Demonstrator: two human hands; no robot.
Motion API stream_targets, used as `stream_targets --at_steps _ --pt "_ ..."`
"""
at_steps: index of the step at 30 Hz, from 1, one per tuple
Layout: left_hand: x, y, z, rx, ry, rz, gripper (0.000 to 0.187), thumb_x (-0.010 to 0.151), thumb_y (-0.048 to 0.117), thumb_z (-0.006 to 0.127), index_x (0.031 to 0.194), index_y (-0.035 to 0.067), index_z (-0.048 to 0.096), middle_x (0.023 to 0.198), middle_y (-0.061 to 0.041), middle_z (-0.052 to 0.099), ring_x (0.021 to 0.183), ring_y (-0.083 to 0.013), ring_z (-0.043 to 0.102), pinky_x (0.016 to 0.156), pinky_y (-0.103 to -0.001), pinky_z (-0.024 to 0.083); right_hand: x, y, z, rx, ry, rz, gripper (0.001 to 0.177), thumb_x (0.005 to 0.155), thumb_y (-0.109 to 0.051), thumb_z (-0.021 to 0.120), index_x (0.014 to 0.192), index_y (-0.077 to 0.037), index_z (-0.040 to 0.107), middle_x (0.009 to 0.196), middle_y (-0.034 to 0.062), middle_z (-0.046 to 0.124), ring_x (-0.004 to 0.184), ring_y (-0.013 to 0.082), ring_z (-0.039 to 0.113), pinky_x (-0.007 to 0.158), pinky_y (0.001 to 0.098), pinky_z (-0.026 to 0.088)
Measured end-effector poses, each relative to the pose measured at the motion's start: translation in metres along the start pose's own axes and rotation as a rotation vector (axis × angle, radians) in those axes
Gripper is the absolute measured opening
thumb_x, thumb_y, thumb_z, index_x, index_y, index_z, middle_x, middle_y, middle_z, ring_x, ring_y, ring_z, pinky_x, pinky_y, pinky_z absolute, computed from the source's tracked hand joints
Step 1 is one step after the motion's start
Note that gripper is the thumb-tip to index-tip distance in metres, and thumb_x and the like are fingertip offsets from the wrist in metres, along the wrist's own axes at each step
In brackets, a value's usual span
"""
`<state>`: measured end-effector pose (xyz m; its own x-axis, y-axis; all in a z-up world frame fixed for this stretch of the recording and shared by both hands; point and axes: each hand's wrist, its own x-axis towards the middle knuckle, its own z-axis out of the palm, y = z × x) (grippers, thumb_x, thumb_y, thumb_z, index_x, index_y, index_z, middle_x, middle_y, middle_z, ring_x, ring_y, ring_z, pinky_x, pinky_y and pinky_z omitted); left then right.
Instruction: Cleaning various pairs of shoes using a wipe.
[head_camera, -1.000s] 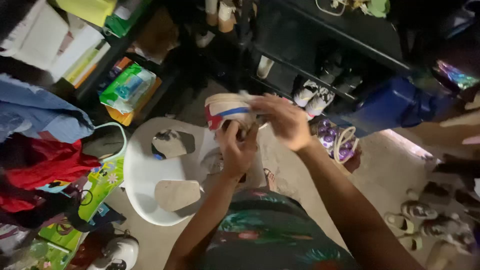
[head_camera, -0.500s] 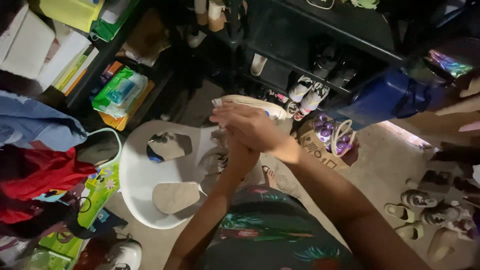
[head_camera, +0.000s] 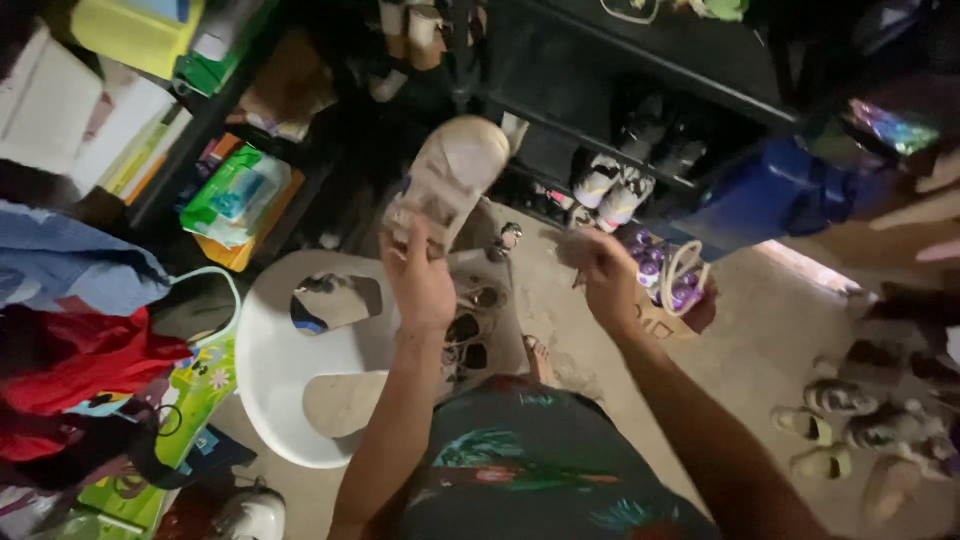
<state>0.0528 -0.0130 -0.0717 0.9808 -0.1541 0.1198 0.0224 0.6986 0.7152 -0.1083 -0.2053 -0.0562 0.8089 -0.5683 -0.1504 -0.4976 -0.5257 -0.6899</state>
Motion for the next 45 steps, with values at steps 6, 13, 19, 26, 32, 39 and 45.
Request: stream_targets --at_steps 6,13,19,26,32,39,45 --pt "0.008 -0.044 -0.044 -0.52 -0.216 -0.344 0.009 0.122 0.004 0.062 0.12 0.0 0.054 0.11 -0.008 0.059 0.104 -0.021 0.058 0.109 -0.041 0.048 0.021 -0.029 0.014 1.495 0.218 -0.049 0.035 0.104 -0.004 0.055 0.138 -0.001 0.058 0.119 0.0091 0.071 0.103 0.0195 0.071 0.092 0.0367 0.062" --pt "-0.011 -0.029 -0.007 -0.58 -0.002 -0.771 0.029 0.111 0.024 0.054 0.132 0.004 0.059 0.129 -0.011 0.066 0.115 -0.0265 0.065 0.103 -0.045 0.053 0.063 0.002 0.083 0.107 0.318 -0.634 0.057 0.093 -0.022 0.061 0.148 -0.013 0.052 0.149 0.0132 0.061 0.122 0.0317 0.057 0.1 0.0437 0.049" --pt "-0.023 -0.018 0.008 -0.344 0.001 -0.845 0.031 0.104 0.031 0.052 0.12 0.013 0.071 0.1 -0.001 0.072 0.086 -0.0172 0.066 0.074 -0.038 0.051 0.033 -0.073 0.038 -0.005 0.301 -0.92 0.047 0.1 -0.009 0.057 0.147 -0.007 0.056 0.159 0.0185 0.046 0.155 0.0367 0.034 0.127 0.0465 0.036" --pt "-0.007 -0.053 -0.037 -0.307 0.164 -0.899 0.018 0.107 0.019 0.058 0.113 0.01 0.072 0.09 0.002 0.066 0.08 -0.0144 0.059 0.072 -0.035 0.052 0.035 -0.105 0.039 0.143 0.384 -0.874 0.037 0.103 0.006 0.05 0.138 0.001 0.063 0.152 0.0235 0.057 0.15 0.0416 0.049 0.124 0.0433 0.044" --pt "0.028 -0.069 -0.127 -0.486 0.484 -0.663 0.008 0.105 0.007 0.059 0.102 0.003 0.064 0.093 -0.005 0.068 0.084 -0.0163 0.064 0.08 -0.033 0.059 0.0 -0.026 0.133 0.561 -0.166 -0.623 0.026 0.105 -0.008 0.056 0.126 0.0 0.069 0.139 0.0208 0.064 0.132 0.031 0.06 0.11 0.0446 0.049" --pt "-0.005 -0.136 -0.307 -0.514 0.261 -0.503 0.007 0.108 0.009 0.064 0.11 0.004 0.068 0.078 -0.002 0.062 0.061 -0.0103 0.053 0.055 -0.029 0.042 0.036 0.132 0.213 -0.122 -0.134 -0.236 0.032 0.095 -0.009 0.055 0.119 -0.006 0.076 0.108 0.0199 0.067 0.095 0.035 0.064 0.087 0.0452 0.055" --pt "-0.015 -0.132 -0.334 0.127 0.176 -0.303 0.03 0.104 0.025 0.059 0.125 0.005 0.065 0.109 -0.006 0.063 0.091 -0.013 0.056 0.077 -0.03 0.046 0.045 0.222 0.307 -0.438 -0.381 -0.032 0.028 0.098 -0.016 0.059 0.121 -0.001 0.067 0.103 0.0217 0.067 0.095 0.0354 0.066 0.085 0.0472 0.056"
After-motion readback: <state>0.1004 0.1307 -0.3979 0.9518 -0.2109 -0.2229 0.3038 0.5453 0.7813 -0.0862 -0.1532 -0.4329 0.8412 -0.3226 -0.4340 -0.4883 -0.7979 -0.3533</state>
